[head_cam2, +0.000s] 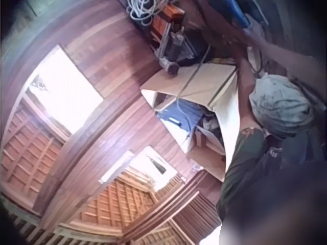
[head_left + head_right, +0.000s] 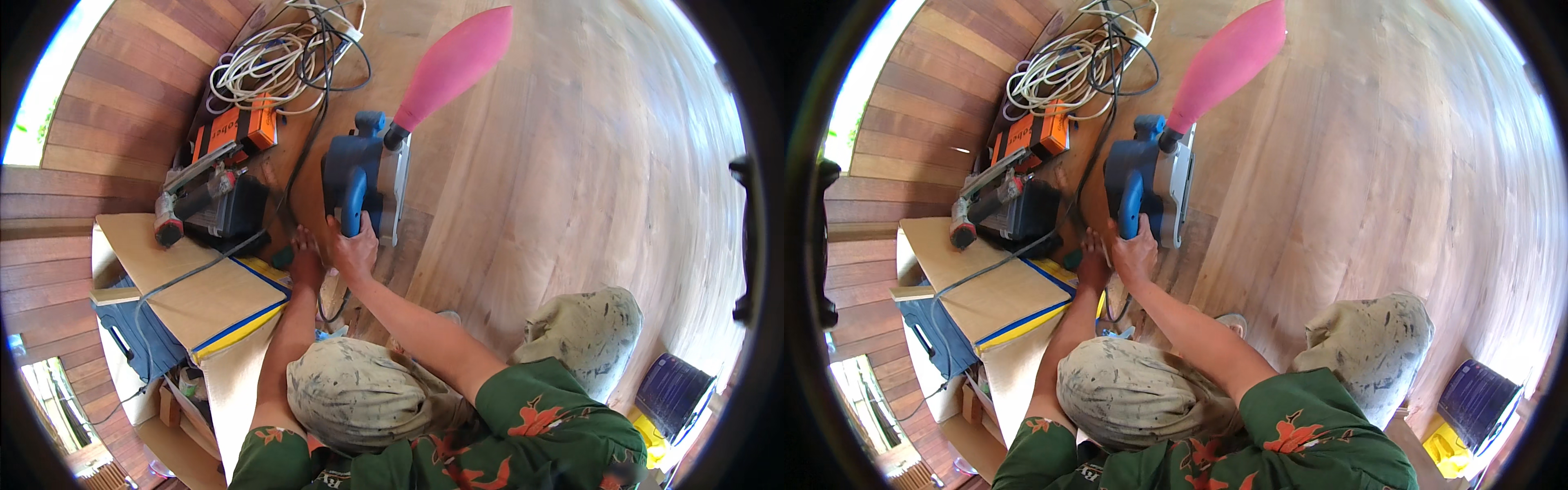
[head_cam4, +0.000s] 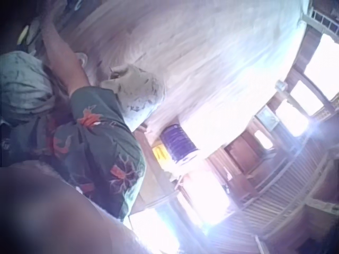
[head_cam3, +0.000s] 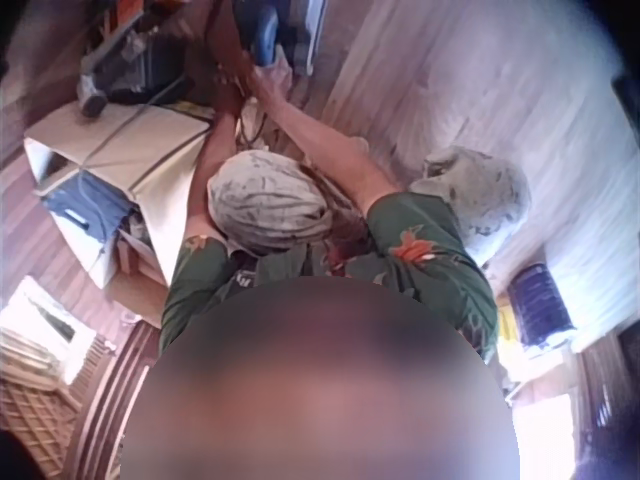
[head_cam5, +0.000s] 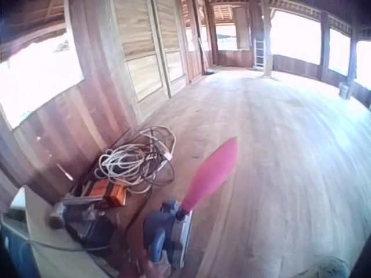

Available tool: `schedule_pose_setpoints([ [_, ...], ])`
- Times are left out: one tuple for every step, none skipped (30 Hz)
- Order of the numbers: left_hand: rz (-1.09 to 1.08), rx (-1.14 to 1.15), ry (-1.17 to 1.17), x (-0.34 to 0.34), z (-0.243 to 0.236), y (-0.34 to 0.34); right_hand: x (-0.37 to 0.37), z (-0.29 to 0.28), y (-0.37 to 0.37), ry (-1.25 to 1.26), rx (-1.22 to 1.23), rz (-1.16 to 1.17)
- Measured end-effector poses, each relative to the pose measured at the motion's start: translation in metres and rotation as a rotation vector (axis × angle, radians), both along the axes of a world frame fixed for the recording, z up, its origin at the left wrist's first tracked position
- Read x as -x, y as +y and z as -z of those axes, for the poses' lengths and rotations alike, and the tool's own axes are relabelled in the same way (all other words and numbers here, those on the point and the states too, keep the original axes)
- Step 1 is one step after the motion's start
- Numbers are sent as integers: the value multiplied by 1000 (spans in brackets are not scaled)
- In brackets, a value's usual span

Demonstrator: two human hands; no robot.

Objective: The person sweeps a wooden floor with a broom, then unpacks a box containing sanding pads and glue bottles. They place a sanding pad into a bucket and use an electric floor sander to sand the wooden floor in a room with scattered tools and materials.

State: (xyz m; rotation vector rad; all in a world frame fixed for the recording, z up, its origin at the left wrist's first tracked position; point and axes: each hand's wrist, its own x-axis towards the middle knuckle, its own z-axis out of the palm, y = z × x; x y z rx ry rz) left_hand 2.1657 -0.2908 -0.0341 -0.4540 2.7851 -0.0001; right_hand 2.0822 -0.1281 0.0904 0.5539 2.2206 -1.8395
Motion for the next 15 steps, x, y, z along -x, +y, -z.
schedule_pose_setpoints([
  [9, -1, 43, -2, 2, -1, 2, -1, -2, -38, 12, -11],
  [29, 41, 29, -3, 1, -1, 5, -1, -4, 22, 2, 9],
  [50, 82, 14, -3, 0, 0, 11, -1, -7, 43, -10, 17],
  [81, 143, -17, -4, -3, 2, 17, -1, -9, 42, -30, 18],
  [1, 66, -19, -3, -6, 5, 25, 0, -11, 28, -38, 31],
  [-69, 9, -27, -2, -8, 7, 36, 2, -13, 35, -42, 47],
  [-124, -54, -3, -1, -11, 10, 46, 4, -15, 42, -47, 58],
  [-148, -60, -16, 0, -12, 13, 57, 7, -16, 50, -51, 69],
  [-159, -70, 1, 0, -14, 16, 69, 11, -16, 58, -74, 73],
  [-175, -70, 5, -1, -14, 19, 81, 15, -15, 66, -97, 75],
  [-169, -60, 8, 0, -15, 21, 95, 20, -13, 98, -120, 78],
  [-167, -37, -2, 1, -15, 22, 110, 25, -9, 164, -107, 96],
  [-169, -8, -24, 1, -16, 24, 126, 30, -4, 240, -102, 112],
  [-172, -16, -21, 2, -17, 25, 144, 35, 1, 331, -77, 118],
  [-174, -16, -30, 4, -18, 27, 163, 39, 7, 363, -76, 118],
])
